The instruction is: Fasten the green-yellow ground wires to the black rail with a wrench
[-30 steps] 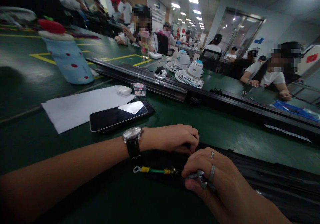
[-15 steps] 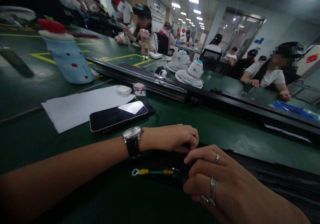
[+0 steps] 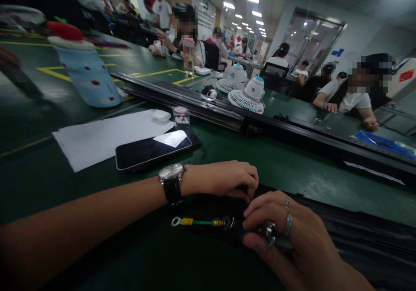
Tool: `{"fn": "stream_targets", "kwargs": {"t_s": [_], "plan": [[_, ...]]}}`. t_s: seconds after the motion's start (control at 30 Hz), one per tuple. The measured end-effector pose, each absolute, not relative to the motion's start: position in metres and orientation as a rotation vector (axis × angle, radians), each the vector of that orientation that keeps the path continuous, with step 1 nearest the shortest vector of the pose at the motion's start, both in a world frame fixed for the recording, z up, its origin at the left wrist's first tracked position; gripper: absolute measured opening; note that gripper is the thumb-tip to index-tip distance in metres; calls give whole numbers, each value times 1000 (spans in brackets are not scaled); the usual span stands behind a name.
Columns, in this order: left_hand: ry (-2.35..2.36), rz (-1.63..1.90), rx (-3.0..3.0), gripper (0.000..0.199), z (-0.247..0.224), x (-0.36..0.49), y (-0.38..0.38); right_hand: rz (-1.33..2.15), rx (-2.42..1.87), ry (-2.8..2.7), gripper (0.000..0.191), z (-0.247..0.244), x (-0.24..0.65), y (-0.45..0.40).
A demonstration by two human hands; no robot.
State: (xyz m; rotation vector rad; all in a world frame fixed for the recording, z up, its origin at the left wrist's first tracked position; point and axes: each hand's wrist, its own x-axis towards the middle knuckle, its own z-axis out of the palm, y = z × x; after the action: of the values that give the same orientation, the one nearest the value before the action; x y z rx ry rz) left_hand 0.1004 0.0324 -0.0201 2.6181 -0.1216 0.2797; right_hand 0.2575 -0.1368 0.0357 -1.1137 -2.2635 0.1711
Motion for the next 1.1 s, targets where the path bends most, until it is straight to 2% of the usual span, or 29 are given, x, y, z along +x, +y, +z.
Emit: {"fn": "stream_targets", "kwargs": {"t_s": [0.33,0.63,0.83,1.1], "plan": [[-105,275,2633,7,-19,100,31,158,-1016,-2335,4,35,250,-134],[-94,260,2634,5,-15,99,28,273,-849,-2716,13,40,268,-136],[-77,246,2635,7,-14,100,29,164,-993,-2470,4,42,268,-135],[-93,238,2650,6,-17,101,30,172,-1107,-2285,4,31,259,-138]]}}
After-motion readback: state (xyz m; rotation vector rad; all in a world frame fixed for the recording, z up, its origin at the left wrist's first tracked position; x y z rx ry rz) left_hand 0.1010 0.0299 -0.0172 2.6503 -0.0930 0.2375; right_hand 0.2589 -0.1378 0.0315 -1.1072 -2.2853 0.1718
